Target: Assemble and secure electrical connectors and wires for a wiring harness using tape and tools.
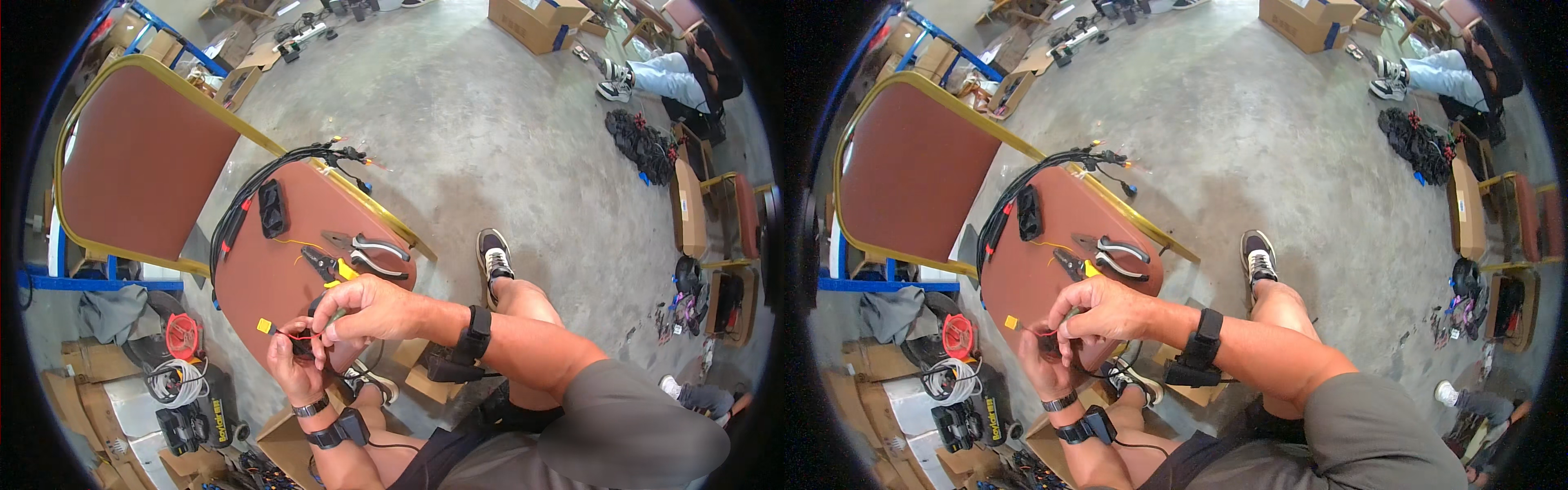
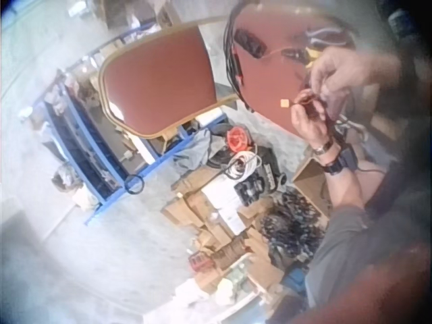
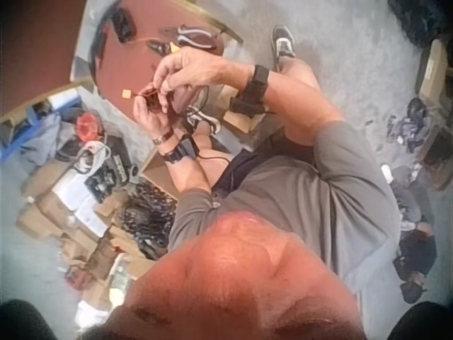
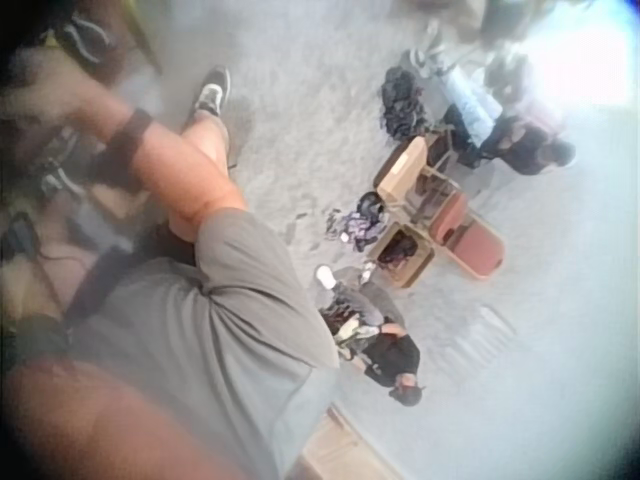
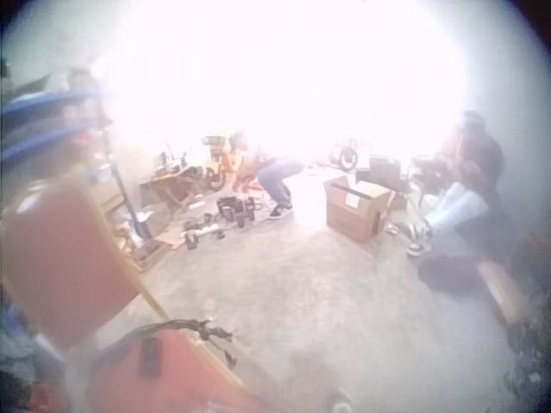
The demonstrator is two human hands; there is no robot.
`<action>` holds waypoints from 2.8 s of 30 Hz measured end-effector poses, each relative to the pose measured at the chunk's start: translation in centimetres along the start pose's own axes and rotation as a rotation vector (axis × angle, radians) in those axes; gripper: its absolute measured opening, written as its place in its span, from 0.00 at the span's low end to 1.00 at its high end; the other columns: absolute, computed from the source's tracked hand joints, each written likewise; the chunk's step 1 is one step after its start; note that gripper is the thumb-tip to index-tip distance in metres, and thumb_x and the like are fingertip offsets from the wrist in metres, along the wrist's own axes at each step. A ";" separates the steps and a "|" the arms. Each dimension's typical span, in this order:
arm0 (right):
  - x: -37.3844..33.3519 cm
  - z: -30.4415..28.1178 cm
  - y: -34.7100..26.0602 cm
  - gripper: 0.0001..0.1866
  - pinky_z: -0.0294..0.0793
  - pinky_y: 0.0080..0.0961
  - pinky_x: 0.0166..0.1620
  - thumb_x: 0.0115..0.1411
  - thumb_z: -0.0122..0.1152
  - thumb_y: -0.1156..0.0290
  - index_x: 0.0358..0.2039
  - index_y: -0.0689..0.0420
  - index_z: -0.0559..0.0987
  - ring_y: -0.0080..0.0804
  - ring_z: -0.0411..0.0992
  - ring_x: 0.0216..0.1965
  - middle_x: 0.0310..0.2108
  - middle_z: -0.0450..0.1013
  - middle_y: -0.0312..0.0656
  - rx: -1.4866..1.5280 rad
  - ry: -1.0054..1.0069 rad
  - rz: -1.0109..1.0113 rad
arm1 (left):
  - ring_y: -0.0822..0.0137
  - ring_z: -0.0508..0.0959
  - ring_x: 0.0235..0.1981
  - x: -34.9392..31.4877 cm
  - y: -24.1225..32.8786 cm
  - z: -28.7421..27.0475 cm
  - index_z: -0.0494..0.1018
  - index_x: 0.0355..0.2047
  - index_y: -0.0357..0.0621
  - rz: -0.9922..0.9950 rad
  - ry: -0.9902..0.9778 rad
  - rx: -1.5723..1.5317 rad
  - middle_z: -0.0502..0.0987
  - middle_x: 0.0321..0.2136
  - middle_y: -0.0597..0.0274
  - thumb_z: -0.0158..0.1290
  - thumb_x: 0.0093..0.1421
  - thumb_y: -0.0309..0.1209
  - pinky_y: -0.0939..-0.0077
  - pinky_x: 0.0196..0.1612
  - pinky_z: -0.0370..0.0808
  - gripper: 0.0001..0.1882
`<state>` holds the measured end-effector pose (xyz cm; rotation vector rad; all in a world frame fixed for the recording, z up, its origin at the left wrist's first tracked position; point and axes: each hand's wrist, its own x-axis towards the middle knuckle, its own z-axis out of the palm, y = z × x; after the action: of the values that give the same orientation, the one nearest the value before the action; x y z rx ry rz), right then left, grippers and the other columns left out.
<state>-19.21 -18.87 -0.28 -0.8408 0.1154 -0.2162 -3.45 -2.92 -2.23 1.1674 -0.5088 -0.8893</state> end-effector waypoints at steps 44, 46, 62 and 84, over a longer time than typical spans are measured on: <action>-0.9 1.1 0.6 0.10 0.73 0.25 0.26 0.57 0.53 0.75 0.35 0.66 0.80 0.25 0.73 0.21 0.24 0.75 0.40 -0.324 -0.007 -0.131 | 0.55 0.78 0.39 0.3 -0.6 -0.6 0.72 0.40 0.34 0.043 0.010 -0.087 0.77 0.39 0.41 0.47 0.66 0.45 0.65 0.44 0.77 0.21; -0.8 1.2 0.8 0.09 0.73 0.25 0.26 0.56 0.54 0.75 0.34 0.65 0.80 0.25 0.73 0.21 0.24 0.75 0.40 -0.320 -0.009 -0.123 | 0.55 0.78 0.40 0.0 -0.5 -0.4 0.72 0.40 0.34 0.060 0.002 -0.088 0.77 0.38 0.41 0.47 0.65 0.45 0.64 0.44 0.77 0.22; 0.5 -0.1 -0.4 0.10 0.71 0.15 0.31 0.63 0.53 0.77 0.43 0.63 0.78 0.16 0.70 0.25 0.32 0.78 0.38 -0.285 0.163 -0.039 | 0.75 0.67 0.16 -0.1 0.0 -0.4 0.70 0.50 0.33 0.028 -0.230 -0.207 0.77 0.44 0.41 0.37 0.65 0.62 0.85 0.18 0.63 0.39; 1.3 -1.2 0.4 0.07 0.67 0.14 0.25 0.63 0.55 0.73 0.38 0.61 0.78 0.15 0.68 0.21 0.26 0.76 0.36 -0.247 0.358 -0.091 | 0.59 0.78 0.25 -1.3 0.1 -0.5 0.72 0.45 0.36 0.088 -0.080 -0.292 0.72 0.48 0.39 0.53 0.60 0.27 0.70 0.28 0.77 0.14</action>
<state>-18.16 -19.78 -1.41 -1.0478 0.4468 -0.4436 -3.84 -1.57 -2.19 0.8414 -0.4734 -0.9033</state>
